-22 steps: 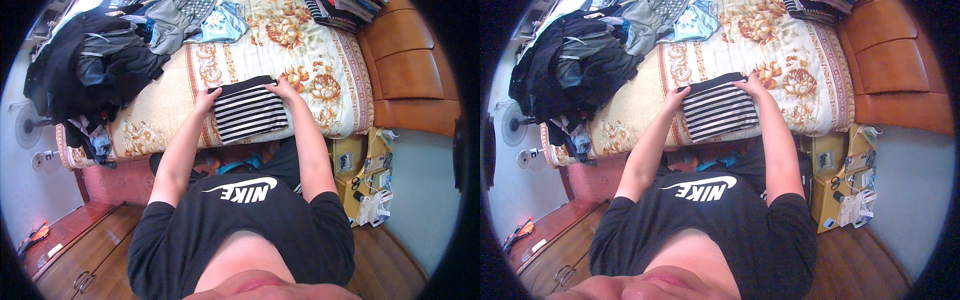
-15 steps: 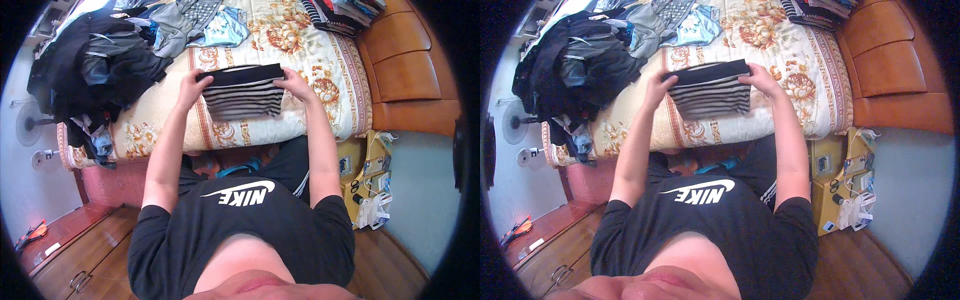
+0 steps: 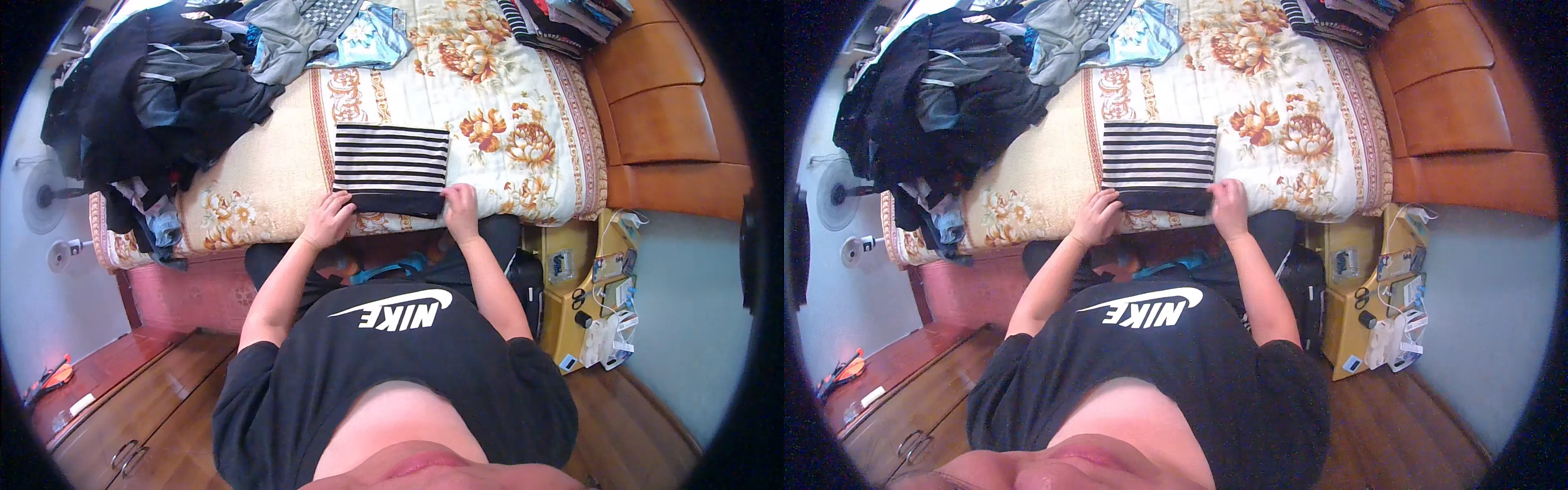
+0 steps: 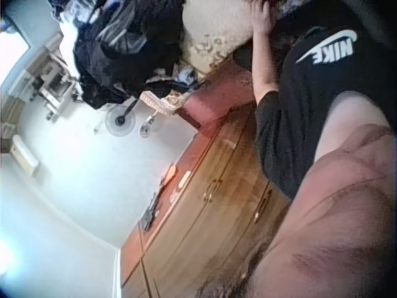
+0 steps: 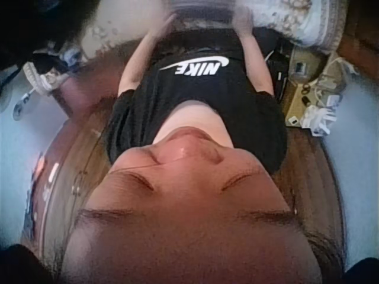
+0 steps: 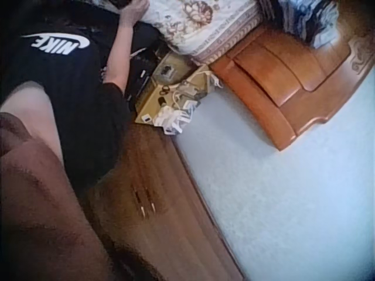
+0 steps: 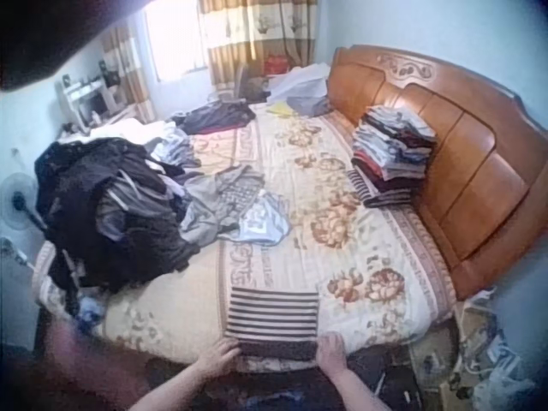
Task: The person sits on the floor and folds several garments on a bed, including a light-colored cloth, a striped shirt, a gray patterned shirt, a floral shirt, and a blue floral shirt. Each item is smoothed, folded, and stacked on the bed.
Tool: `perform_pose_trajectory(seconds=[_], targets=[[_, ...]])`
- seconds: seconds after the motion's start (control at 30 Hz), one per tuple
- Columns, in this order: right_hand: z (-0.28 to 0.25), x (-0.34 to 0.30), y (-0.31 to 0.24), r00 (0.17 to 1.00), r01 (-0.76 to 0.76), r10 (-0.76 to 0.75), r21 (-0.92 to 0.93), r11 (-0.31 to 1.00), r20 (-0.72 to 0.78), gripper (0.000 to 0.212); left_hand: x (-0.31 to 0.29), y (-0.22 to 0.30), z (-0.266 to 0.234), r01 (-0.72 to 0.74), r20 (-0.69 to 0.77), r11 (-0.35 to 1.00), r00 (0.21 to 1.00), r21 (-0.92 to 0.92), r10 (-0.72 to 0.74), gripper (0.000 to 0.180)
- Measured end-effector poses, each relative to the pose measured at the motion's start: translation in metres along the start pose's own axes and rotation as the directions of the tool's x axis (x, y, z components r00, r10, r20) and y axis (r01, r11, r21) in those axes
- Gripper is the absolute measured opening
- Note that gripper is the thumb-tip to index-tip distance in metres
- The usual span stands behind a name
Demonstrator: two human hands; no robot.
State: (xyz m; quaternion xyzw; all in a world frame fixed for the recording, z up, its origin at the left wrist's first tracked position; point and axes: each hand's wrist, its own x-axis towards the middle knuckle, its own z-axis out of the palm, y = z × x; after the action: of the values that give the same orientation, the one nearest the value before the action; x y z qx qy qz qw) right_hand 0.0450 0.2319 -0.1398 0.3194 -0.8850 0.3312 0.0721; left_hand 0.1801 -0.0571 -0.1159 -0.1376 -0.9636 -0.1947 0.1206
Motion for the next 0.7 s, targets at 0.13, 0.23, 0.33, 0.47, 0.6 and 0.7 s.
perform_pose_trajectory(seconds=[0.13,0.23,0.33,0.47,0.6,0.7], targets=[[-0.002,0.03,-0.006,0.974,-0.118,0.115,-0.003,0.993,-0.195,0.029,0.033,-0.002,0.0,0.209,-0.181,0.977,0.96,-0.042,-0.213,0.034],[0.021,0.077,-0.04,0.984,-0.174,0.165,-0.142,0.975,-0.072,0.041,0.09,0.009,0.018,0.4,-0.114,0.89,0.916,0.217,-0.384,0.054],[0.056,0.086,-0.059,0.925,-0.27,0.337,-0.324,0.907,0.174,0.058,0.108,0.0,0.047,0.572,-0.027,0.775,0.809,0.27,-0.588,0.064],[0.069,0.065,-0.048,0.914,-0.315,0.391,-0.412,0.855,0.111,0.065,0.096,-0.006,0.054,0.65,-0.011,0.732,0.749,0.203,-0.663,0.072],[0.068,0.053,-0.042,0.914,-0.357,0.403,-0.376,0.855,0.048,0.069,0.087,-0.007,0.058,0.669,-0.059,0.718,0.738,0.194,-0.672,0.074],[0.06,0.038,-0.047,0.913,-0.336,0.4,-0.409,0.849,0.08,0.073,0.071,0.001,0.053,0.654,-0.036,0.717,0.744,0.239,-0.667,0.072]])
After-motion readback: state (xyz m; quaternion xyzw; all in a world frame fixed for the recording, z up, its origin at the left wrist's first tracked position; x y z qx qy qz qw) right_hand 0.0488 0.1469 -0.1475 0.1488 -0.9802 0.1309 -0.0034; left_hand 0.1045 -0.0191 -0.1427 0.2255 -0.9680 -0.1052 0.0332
